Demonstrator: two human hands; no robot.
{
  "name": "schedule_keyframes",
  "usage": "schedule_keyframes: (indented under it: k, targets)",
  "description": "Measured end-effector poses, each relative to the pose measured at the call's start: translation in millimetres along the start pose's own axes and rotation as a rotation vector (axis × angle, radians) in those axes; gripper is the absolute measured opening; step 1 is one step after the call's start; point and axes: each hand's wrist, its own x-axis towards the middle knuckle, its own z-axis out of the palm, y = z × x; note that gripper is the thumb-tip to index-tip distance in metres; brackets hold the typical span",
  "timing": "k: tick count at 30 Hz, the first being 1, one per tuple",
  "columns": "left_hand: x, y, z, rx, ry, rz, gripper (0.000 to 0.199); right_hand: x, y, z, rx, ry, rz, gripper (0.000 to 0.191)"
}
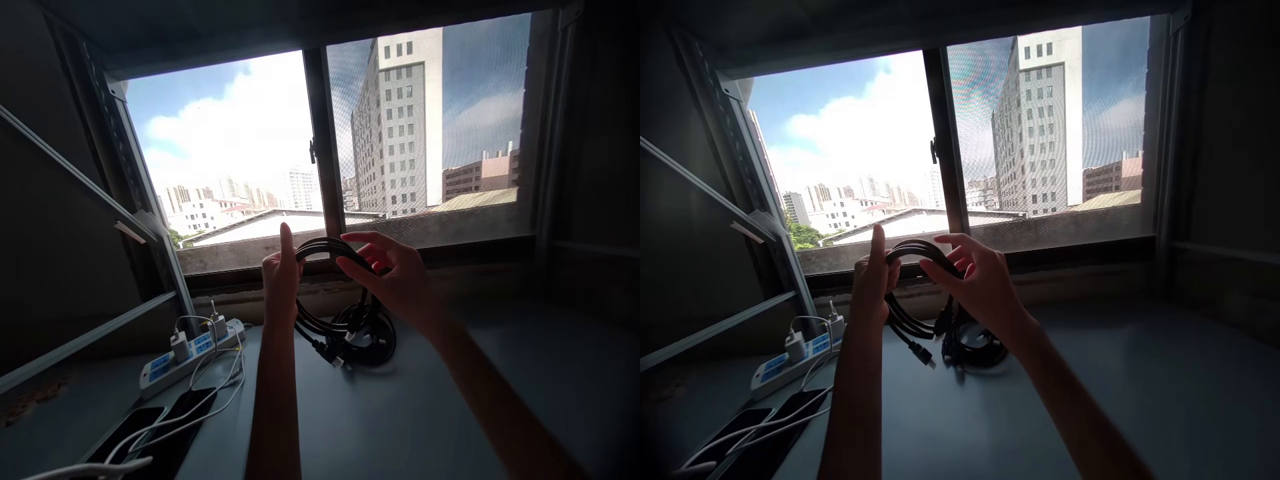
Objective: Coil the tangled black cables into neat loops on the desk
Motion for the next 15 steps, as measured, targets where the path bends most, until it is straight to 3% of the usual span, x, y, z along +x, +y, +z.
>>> schedule_keyframes:
  k: [2, 6, 15]
  targets:
    - [1.6, -1.8, -0.4, 0.042, -0.021, -0.011, 0.057, 3.4, 6.5, -2.6, -0.051, 0.062, -0.074, 0.035]
    - [2.8, -3.0, -0.1, 0.063, -0.072, -0.043, 0.058, 5.1, 11.0, -5.9, -0.108, 0.036, -0.161, 0.024]
    - [1.8, -1.1, -2.8, 0.180, -0.240, -0.088, 0.062, 5.1, 11.8, -8.9, -0.279, -0.045, -0.189, 0.022]
